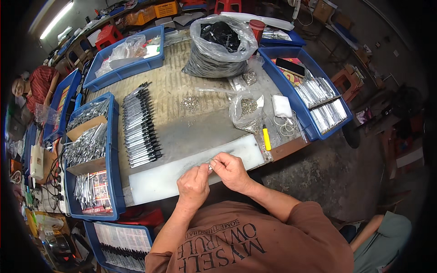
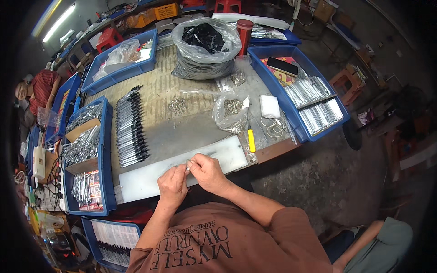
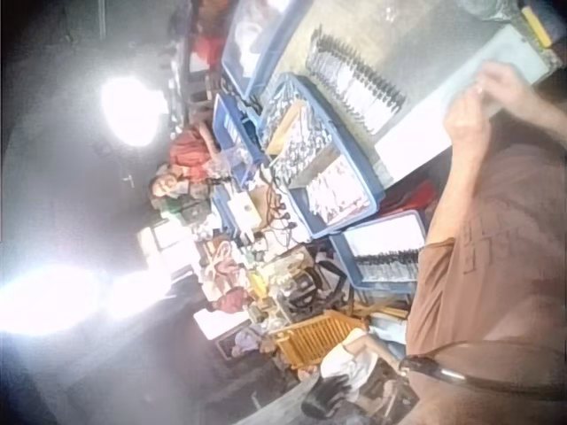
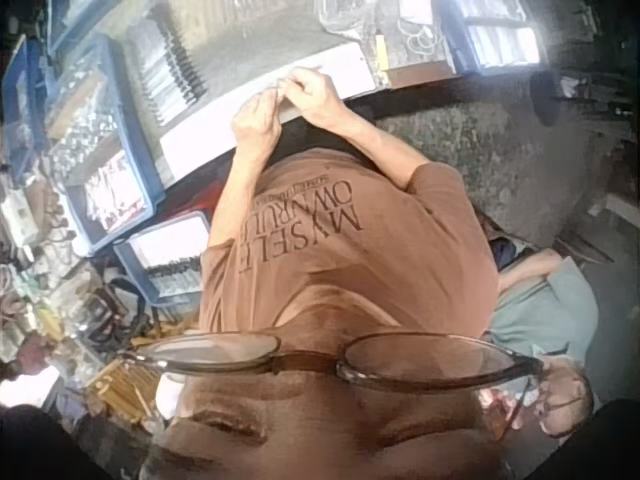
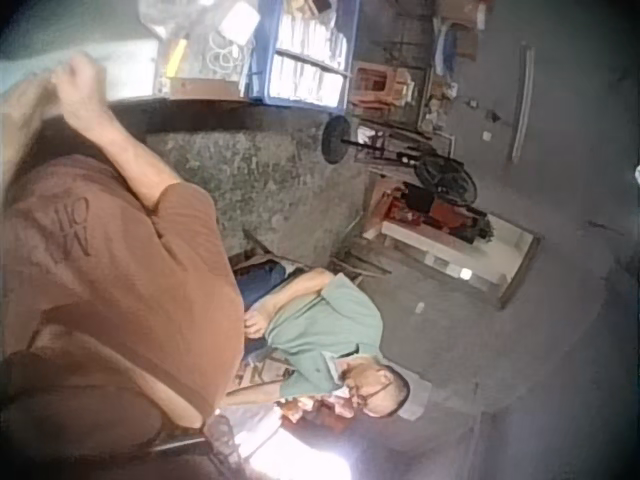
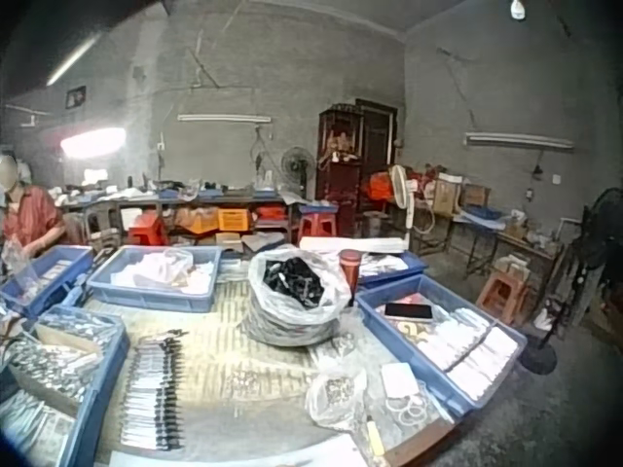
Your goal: The person assembles small metal parts and plastic components by hand, taking them from plastic bags and trays.
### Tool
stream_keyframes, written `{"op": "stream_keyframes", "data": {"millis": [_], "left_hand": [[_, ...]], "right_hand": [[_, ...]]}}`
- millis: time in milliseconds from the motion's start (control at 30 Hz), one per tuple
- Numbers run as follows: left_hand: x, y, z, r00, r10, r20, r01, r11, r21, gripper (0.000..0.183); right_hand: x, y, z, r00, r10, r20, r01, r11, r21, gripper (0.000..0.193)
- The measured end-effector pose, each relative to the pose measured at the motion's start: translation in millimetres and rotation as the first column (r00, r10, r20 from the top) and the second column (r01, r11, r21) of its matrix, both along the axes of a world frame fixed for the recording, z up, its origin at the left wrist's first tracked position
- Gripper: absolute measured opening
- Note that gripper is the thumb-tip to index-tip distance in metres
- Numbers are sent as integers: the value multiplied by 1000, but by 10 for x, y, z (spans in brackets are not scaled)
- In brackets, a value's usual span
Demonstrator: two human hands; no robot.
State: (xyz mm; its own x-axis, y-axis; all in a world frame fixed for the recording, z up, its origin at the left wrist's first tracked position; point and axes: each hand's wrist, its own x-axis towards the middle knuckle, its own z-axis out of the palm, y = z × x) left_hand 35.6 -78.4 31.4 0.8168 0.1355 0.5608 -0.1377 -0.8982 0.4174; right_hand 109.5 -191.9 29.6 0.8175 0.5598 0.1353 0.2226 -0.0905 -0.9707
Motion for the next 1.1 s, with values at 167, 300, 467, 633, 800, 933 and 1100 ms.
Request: {"op": "stream_keyframes", "data": {"millis": [167,300,467,633,800,933,1100], "left_hand": [[46,48,-8,998,-51,32,50,998,28,10],[73,66,-34,997,-64,43,63,998,19,11],[126,86,-64,996,-83,30,83,997,7,10],[144,178,-100,998,-34,-47,38,997,72,11],[130,219,-200,997,-11,-75,20,993,118,11],[141,217,-241,997,-4,-81,16,989,146,11],[135,227,-236,996,-7,-88,20,989,147,11]], "right_hand": [[0,-3,-27,998,-8,-67,7,1000,-9,17],[30,-3,-11,997,-13,-70,15,1000,27,18],[165,-59,42,994,103,35,-99,990,-98,20],[543,-183,204,951,106,289,-65,987,-149,18],[1249,-293,548,872,-123,474,165,985,-47,18],[1874,-190,990,683,-170,710,254,967,-12,19],[2609,183,1188,639,-63,767,288,944,-162,21]]}}
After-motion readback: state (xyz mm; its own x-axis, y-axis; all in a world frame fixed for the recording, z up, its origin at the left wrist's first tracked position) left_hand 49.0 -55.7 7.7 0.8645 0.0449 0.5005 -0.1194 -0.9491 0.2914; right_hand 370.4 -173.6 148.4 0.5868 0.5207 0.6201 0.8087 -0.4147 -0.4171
